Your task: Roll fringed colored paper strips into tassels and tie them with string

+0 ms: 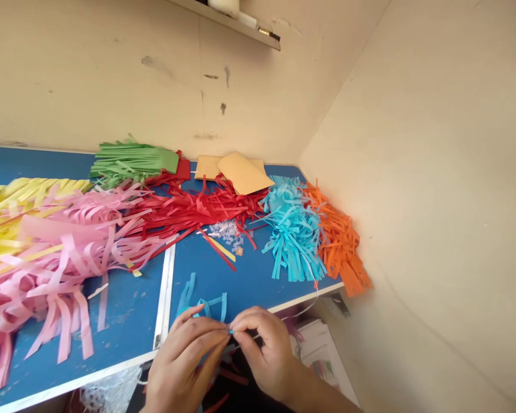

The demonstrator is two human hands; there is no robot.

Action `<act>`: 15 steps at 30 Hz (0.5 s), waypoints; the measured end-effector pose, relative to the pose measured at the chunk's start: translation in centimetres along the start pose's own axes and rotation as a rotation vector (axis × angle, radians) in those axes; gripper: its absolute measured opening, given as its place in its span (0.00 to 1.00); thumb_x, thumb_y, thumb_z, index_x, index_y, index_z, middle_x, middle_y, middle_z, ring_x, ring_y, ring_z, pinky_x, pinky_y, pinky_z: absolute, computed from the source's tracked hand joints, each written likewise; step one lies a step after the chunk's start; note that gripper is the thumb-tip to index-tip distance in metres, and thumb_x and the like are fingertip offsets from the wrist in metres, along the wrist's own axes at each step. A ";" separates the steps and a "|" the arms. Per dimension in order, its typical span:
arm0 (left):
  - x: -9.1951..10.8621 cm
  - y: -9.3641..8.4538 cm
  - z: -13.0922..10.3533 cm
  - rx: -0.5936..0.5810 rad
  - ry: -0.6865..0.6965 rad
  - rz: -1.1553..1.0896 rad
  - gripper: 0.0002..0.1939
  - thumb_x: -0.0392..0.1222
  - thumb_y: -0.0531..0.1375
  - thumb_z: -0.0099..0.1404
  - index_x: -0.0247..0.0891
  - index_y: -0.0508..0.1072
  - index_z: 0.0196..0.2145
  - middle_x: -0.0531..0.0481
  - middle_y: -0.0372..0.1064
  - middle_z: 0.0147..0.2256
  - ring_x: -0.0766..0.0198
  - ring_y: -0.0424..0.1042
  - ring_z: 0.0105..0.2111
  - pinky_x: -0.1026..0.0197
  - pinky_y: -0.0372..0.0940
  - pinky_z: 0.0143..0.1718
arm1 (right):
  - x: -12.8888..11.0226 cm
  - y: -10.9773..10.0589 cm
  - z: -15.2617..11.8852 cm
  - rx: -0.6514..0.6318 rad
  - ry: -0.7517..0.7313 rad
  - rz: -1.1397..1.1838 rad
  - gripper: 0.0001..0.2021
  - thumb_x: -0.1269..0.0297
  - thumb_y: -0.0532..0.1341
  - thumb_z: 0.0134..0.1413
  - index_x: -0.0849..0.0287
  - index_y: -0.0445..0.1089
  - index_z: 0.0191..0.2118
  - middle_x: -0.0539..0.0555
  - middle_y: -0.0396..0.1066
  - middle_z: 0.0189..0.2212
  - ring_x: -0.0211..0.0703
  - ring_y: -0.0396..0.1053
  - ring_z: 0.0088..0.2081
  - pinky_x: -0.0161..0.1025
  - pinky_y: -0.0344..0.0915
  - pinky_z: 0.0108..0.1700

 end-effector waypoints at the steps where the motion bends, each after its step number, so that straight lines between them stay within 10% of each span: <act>1: 0.0 -0.1 0.1 -0.001 -0.002 0.002 0.08 0.29 0.59 0.64 0.40 0.74 0.36 0.54 0.77 0.31 0.69 0.76 0.32 0.60 0.67 0.54 | 0.0 0.0 0.0 0.007 -0.013 -0.009 0.05 0.74 0.58 0.62 0.57 0.69 0.38 0.52 0.75 0.33 0.38 0.74 0.37 0.33 0.68 0.42; 11: -1.5 1.7 -2.1 0.008 -0.201 -0.001 0.04 0.35 0.62 0.61 0.45 0.73 0.32 0.56 0.77 0.29 0.65 0.77 0.31 0.63 0.69 0.48 | -0.4 0.6 -0.5 -0.001 -0.134 -0.164 0.07 0.74 0.55 0.62 0.56 0.68 0.39 0.54 0.75 0.35 0.41 0.72 0.38 0.39 0.66 0.44; 15: -4.1 2.6 -5.3 -0.198 -0.474 -0.320 0.05 0.46 0.67 0.55 0.49 0.80 0.32 0.50 0.79 0.31 0.58 0.77 0.31 0.65 0.71 0.34 | 4.0 -3.3 3.7 0.000 -0.011 -0.210 0.06 0.63 0.58 0.62 0.55 0.70 0.34 0.52 0.75 0.34 0.42 0.73 0.38 0.38 0.67 0.44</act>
Point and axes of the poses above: each hand's wrist, its own z-axis towards the middle knuckle, its own y-axis out of the palm, x = y × z, the point moved 5 cm from there along z, towards the middle knuckle
